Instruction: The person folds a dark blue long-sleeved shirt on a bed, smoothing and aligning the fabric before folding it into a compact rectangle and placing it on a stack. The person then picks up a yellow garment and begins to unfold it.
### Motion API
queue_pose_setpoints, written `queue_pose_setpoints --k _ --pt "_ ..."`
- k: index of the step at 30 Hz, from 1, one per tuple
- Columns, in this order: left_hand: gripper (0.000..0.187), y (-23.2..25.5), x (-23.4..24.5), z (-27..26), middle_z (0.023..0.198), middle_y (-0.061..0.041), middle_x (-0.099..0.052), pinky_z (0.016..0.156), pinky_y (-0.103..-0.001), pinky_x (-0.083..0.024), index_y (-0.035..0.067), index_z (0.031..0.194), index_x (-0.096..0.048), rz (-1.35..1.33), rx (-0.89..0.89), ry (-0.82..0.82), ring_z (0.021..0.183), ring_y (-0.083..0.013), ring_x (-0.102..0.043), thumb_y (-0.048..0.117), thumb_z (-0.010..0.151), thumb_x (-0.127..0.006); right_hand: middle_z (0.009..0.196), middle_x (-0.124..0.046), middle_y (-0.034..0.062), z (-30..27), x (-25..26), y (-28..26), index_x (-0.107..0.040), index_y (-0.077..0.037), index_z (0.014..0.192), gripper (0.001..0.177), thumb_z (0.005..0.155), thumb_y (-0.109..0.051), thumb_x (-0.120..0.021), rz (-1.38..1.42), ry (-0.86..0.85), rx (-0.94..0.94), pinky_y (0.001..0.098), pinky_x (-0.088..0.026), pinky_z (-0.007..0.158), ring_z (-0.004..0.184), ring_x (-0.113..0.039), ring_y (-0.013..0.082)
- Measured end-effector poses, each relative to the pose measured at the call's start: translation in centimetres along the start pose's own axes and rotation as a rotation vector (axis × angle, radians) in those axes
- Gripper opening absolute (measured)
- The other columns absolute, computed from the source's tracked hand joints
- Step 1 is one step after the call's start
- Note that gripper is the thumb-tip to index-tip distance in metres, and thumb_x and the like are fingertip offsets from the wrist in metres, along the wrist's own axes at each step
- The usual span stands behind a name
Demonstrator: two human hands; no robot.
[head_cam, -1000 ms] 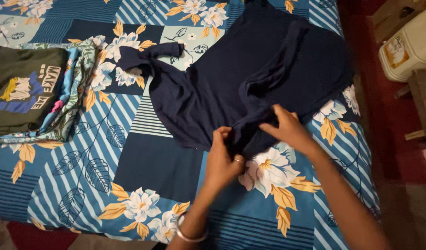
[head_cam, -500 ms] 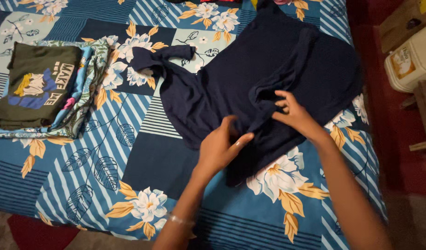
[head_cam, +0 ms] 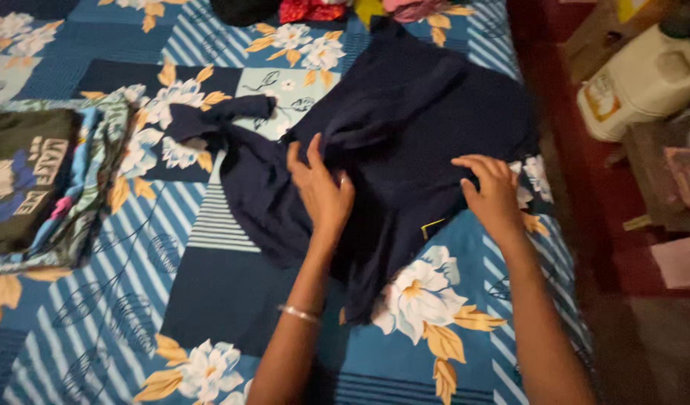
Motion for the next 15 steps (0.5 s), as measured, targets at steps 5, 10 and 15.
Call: queue_pose_setpoints --k 5,10,15 --pt "0.057 7.0 -3.7 -3.0 0.136 -0.020 -0.061 0.104 -0.050 -0.039 0.006 0.127 -0.061 0.121 -0.453 -0.259 0.128 -0.0400 -0.051 0.016 0.073 -0.077 0.124 -0.062 0.0094 -0.7 1.0 7.4 -0.069 -0.020 0.128 0.043 0.086 -0.013 -0.074 -0.200 0.096 -0.180 0.0505 -0.041 0.102 0.120 -0.055 0.0339" --pt "0.050 9.5 -12.8 -5.6 0.121 -0.012 -0.067 0.097 -0.047 -0.045 0.012 0.126 -0.066 0.201 -0.372 -0.683 0.117 -0.0331 -0.059 0.032 0.082 -0.080 0.112 -0.062 0.0113 -1.1 -1.0 14.8 -0.070 -0.026 0.124 0.041 0.085 -0.013 -0.074 -0.305 0.202 -0.449 0.0510 -0.047 0.087 0.107 -0.060 0.0344" --pt "0.041 8.9 -17.5 -4.7 0.101 -0.011 -0.071 0.081 -0.045 -0.051 0.010 0.103 -0.072 0.221 -0.350 -0.795 0.101 -0.0327 -0.064 0.038 0.075 -0.084 0.095 -0.072 0.0121 0.5 -2.5 19.3 -0.072 -0.027 0.113 0.027 0.091 -0.012 -0.069 -0.224 0.225 -0.726 0.0492 -0.051 0.077 0.091 -0.068 0.0358"
Point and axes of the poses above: each hand's wrist, its own z-axis towards the middle knuckle, its own x-axis out of the back of the hand, y = z × x, the point moved 7 cm from there along z, towards the middle knuckle
